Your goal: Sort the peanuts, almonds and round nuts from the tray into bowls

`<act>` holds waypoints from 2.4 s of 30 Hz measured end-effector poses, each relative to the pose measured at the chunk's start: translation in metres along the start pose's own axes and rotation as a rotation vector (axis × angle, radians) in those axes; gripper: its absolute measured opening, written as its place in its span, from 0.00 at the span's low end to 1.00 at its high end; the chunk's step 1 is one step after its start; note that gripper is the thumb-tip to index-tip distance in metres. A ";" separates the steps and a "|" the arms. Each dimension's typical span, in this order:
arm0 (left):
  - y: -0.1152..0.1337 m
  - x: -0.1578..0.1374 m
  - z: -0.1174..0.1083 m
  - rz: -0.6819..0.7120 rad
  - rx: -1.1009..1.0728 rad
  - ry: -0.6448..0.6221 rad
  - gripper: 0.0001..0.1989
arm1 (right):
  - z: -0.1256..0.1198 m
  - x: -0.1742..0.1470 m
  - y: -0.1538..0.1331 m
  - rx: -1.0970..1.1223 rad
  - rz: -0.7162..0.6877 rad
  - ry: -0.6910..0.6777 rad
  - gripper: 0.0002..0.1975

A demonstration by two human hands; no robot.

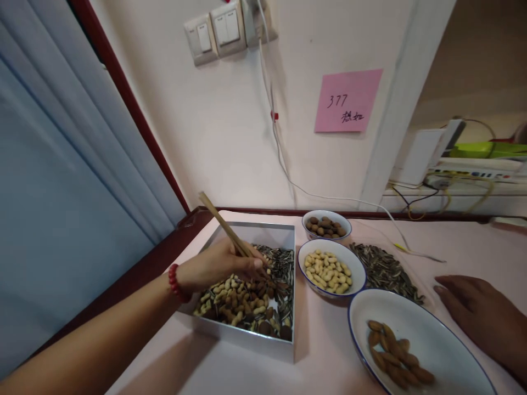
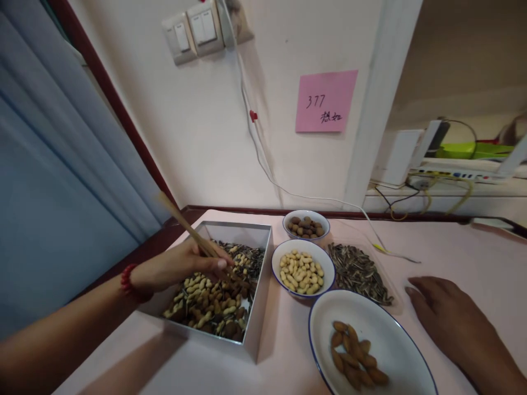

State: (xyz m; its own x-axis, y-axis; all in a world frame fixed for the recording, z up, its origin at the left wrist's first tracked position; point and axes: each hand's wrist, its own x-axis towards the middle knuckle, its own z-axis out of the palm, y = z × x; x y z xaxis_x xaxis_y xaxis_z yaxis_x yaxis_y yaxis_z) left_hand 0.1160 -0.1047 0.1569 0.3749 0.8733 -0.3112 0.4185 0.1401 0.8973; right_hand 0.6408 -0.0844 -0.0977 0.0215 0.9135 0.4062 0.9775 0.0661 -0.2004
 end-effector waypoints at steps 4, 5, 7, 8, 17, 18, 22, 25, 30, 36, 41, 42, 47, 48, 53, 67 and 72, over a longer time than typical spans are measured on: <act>-0.023 0.003 0.005 0.012 0.107 -0.078 0.13 | 0.002 0.000 0.006 -0.003 -0.015 0.016 0.29; -0.026 0.004 0.006 0.019 0.143 -0.082 0.13 | 0.003 0.000 0.007 -0.006 -0.020 0.016 0.29; -0.029 0.006 0.006 0.032 0.216 -0.079 0.13 | 0.005 0.000 0.010 -0.011 -0.025 0.007 0.28; -0.030 0.007 0.007 0.041 0.253 -0.077 0.13 | 0.006 0.000 0.011 -0.011 -0.025 0.002 0.28; -0.038 0.014 0.011 0.107 0.364 -0.109 0.11 | 0.012 -0.001 0.020 -0.023 -0.041 0.010 0.28; -0.038 0.015 0.012 0.109 0.367 -0.098 0.11 | 0.012 -0.001 0.021 -0.021 -0.041 0.005 0.28; -0.038 0.015 0.018 0.083 0.334 -0.044 0.10 | 0.012 0.000 0.020 -0.009 -0.041 0.008 0.27; -0.037 0.016 0.019 -0.005 0.171 -0.001 0.11 | 0.011 -0.001 0.018 -0.011 -0.026 0.014 0.27; -0.037 0.015 0.010 -0.115 -0.042 0.037 0.14 | 0.011 0.000 0.017 -0.008 -0.036 0.010 0.30; -0.021 0.000 -0.003 -0.079 -0.145 0.122 0.16 | 0.009 0.001 0.012 -0.001 -0.016 -0.002 0.31; 0.022 -0.002 -0.007 0.079 -0.222 0.177 0.13 | 0.005 0.001 0.005 0.015 0.003 0.009 0.28; 0.031 0.001 -0.004 0.121 -0.228 0.173 0.13 | 0.004 0.000 0.004 0.018 0.004 0.010 0.27; 0.056 0.028 0.027 0.230 -0.185 0.100 0.12 | 0.001 0.002 0.000 0.029 0.012 0.023 0.28; 0.057 0.033 0.034 0.219 -0.180 0.089 0.11 | 0.001 0.002 0.000 0.031 0.011 0.024 0.29; 0.053 0.042 0.041 0.220 -0.174 0.079 0.11 | 0.000 0.001 -0.002 0.035 0.006 0.019 0.29; -0.025 0.047 -0.023 0.092 0.216 0.159 0.11 | 0.019 0.000 0.018 0.027 -0.041 0.053 0.28; -0.029 0.050 -0.031 0.105 0.313 0.213 0.13 | 0.019 0.000 0.020 0.020 -0.060 0.062 0.29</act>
State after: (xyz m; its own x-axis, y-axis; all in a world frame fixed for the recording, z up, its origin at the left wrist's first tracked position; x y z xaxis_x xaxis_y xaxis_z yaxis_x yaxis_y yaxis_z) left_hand 0.0974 -0.0508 0.1252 0.2625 0.9572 -0.1216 0.6317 -0.0752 0.7715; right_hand 0.6568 -0.0757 -0.1182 -0.0233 0.8812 0.4722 0.9730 0.1285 -0.1919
